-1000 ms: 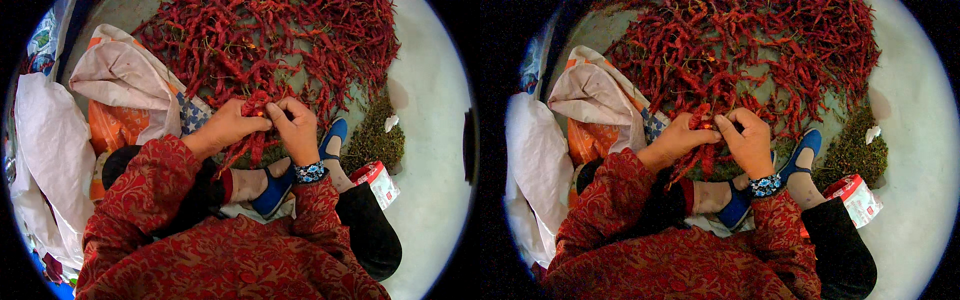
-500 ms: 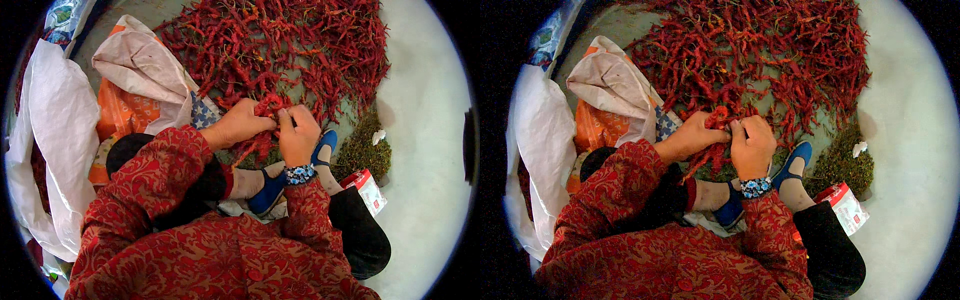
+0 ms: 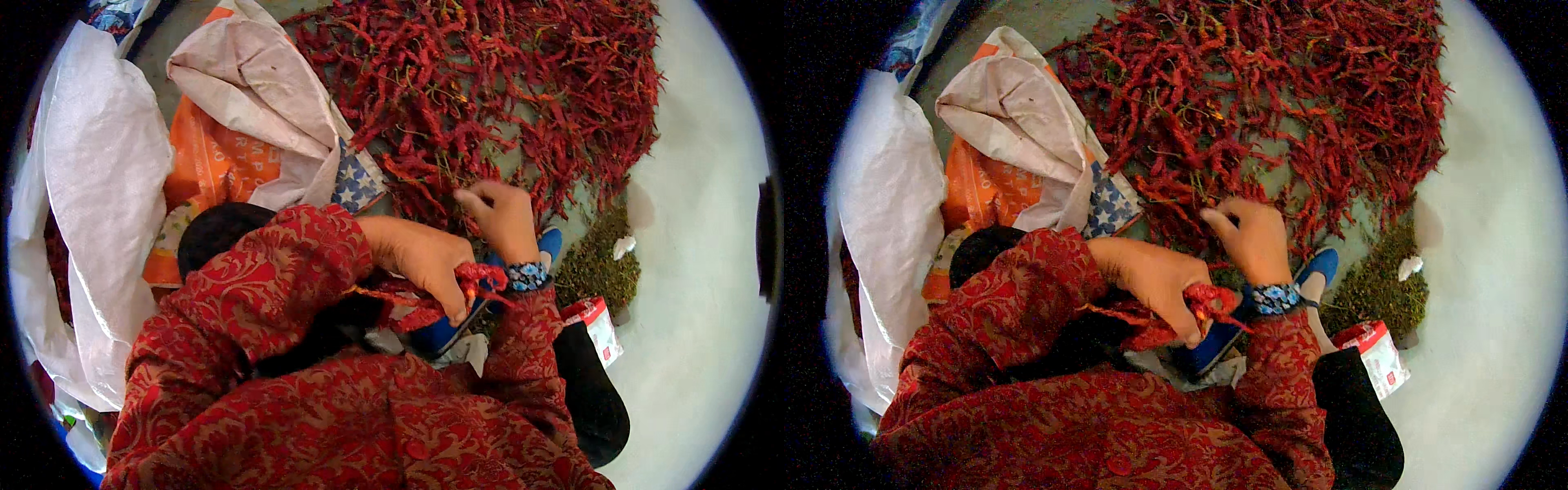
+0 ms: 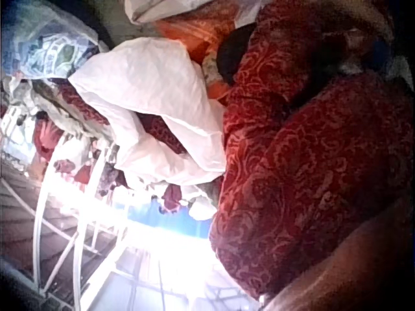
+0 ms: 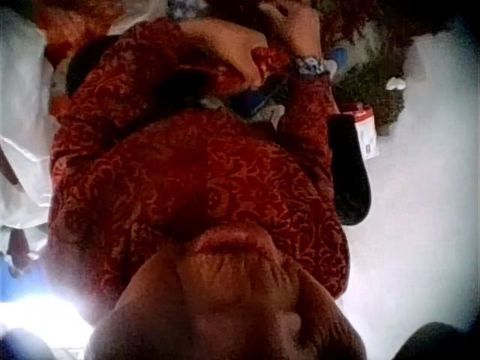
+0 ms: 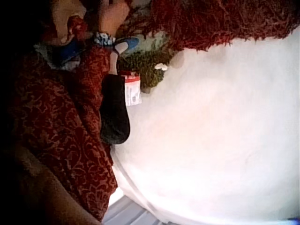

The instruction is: The person sits on the floor and repeatedly picks up dried red chilies, removes stems by hand, and places the chilies into a white sack. The task continues with consistent hand movements and no tools are used.

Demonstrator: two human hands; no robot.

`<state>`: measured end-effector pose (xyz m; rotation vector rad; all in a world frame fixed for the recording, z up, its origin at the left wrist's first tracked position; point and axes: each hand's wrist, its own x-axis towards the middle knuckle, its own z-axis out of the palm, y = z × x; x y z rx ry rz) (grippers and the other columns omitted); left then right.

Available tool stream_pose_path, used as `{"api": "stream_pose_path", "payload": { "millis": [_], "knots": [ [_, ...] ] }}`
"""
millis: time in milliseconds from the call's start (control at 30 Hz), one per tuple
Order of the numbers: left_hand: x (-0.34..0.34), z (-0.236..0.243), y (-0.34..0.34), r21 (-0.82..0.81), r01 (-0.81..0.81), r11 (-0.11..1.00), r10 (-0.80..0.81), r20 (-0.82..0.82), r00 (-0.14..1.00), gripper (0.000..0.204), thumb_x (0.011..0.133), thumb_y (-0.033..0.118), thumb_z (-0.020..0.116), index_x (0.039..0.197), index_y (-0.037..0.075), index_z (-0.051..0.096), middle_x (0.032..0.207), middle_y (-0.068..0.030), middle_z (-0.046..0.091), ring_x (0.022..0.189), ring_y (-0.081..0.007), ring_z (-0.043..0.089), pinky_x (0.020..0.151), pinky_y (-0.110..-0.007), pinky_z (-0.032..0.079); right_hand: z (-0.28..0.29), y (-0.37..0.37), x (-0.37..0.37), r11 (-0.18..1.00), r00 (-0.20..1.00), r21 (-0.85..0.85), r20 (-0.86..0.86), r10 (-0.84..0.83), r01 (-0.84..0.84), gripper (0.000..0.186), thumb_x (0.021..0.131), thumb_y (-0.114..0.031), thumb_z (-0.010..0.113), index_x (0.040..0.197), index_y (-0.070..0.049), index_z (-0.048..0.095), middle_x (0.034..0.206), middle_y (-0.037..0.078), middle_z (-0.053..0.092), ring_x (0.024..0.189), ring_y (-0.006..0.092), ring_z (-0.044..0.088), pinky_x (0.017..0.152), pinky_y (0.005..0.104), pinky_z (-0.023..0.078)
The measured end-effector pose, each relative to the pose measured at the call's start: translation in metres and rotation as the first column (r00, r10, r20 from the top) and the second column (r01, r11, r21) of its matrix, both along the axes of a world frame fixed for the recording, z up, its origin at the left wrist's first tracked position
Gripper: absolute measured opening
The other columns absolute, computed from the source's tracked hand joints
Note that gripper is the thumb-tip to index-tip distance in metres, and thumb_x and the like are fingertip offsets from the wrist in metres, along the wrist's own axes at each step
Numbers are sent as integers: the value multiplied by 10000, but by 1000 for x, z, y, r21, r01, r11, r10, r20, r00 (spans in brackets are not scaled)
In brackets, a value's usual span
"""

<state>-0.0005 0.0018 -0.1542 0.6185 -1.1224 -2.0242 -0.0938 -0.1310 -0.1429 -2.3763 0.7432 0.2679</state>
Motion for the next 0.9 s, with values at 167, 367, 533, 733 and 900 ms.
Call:
{"api": "stream_pose_path", "payload": {
  "millis": [167,367,533,733,900],
  "knots": [
    [10,2,-4,43,116,992,-106,-194,975,173,756,169,659,774,0,626,676,-10,600,641,-81,527,596,-260,425,-42,23,81,936,914,-234,250,318,-262,150,725,-131,588,851,-54,610,798,121,583,738,309,582,641,398,477],
    [9,-5,-3,18,120,993,-113,-217,970,176,756,169,659,776,-2,621,671,-7,596,640,-80,521,590,-263,426,-69,44,115,758,835,-460,61,546,-462,211,691,-55,528,889,-106,580,808,101,552,783,287,574,621,391,484],
    [9,-9,-2,46,87,995,-78,-164,983,191,744,188,668,781,8,621,672,-9,596,636,-85,526,595,-261,426,-84,14,108,764,840,-512,140,525,-392,152,675,-88,550,821,-102,589,812,89,562,806,282,574,627,386,486],
    [18,-7,-7,198,-113,974,143,-145,979,234,716,220,695,810,21,617,718,-8,598,672,-84,538,635,-248,424,-29,-43,84,913,885,-240,260,387,-329,177,675,-120,643,843,-67,629,827,90,566,758,274,570,628,378,462],
    [19,-5,-8,356,-498,791,568,-122,814,234,693,185,727,842,68,590,778,14,570,727,-76,526,679,-234,411,26,-39,40,975,934,150,296,-201,162,220,720,-159,678,860,-7,602,712,52,604,556,117,513,510,263,407]
  ]
}}
